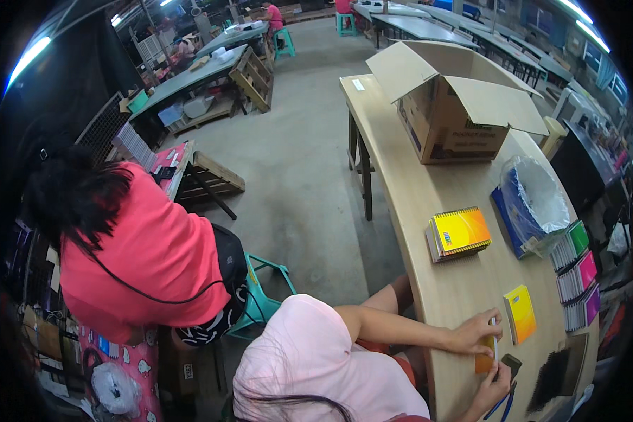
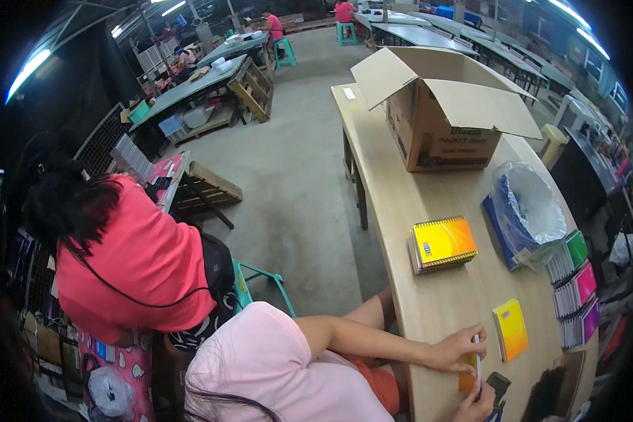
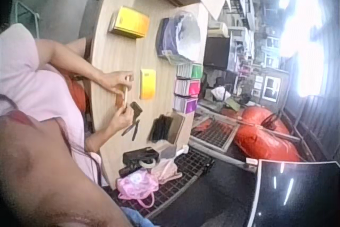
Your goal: The person assembles spiral notebooks by inserting a wire coil into the pre-punched holes of a notepad and then using pliers to trim and secure the end of the wire.
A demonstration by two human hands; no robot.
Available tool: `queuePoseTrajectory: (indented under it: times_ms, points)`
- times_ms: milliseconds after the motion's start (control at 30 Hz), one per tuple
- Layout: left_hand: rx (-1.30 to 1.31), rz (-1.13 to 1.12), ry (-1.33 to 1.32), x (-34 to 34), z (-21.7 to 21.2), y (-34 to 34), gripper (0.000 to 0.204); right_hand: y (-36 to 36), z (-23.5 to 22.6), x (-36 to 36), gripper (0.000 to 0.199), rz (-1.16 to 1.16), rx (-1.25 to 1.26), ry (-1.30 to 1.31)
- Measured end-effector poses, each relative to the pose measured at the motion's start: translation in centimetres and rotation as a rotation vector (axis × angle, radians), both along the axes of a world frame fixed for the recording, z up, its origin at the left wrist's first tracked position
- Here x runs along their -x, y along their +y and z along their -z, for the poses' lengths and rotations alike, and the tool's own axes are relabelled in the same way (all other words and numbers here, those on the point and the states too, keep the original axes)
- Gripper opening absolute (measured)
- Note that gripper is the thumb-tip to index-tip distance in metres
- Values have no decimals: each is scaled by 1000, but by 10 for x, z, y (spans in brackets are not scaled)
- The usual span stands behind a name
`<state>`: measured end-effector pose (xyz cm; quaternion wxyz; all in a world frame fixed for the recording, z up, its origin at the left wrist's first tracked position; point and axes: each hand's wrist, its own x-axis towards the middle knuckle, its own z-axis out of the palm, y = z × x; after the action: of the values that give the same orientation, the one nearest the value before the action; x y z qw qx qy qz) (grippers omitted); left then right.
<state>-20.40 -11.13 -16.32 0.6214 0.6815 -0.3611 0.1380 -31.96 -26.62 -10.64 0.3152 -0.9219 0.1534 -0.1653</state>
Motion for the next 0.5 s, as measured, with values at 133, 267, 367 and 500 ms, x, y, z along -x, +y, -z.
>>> queuePoseTrajectory:
  times_ms: [133, 267, 367, 500]
  points:
    - [18, 9, -19, -2, -3, -2, 45, 8, -7, 0, 22, -172, 209, -235]
    - [7, 25, -5, -1, -3, -4, 44, -4, -5, 3, 24, -171, 272, -127]
    - [10, 45, -16, -2, -2, -8, 42, -4, -9, 4, 24, -98, 210, -67]
    - [-2, 24, -23, -6, 1, -2, 39, 2, -11, -3, 23, -189, 275, -128]
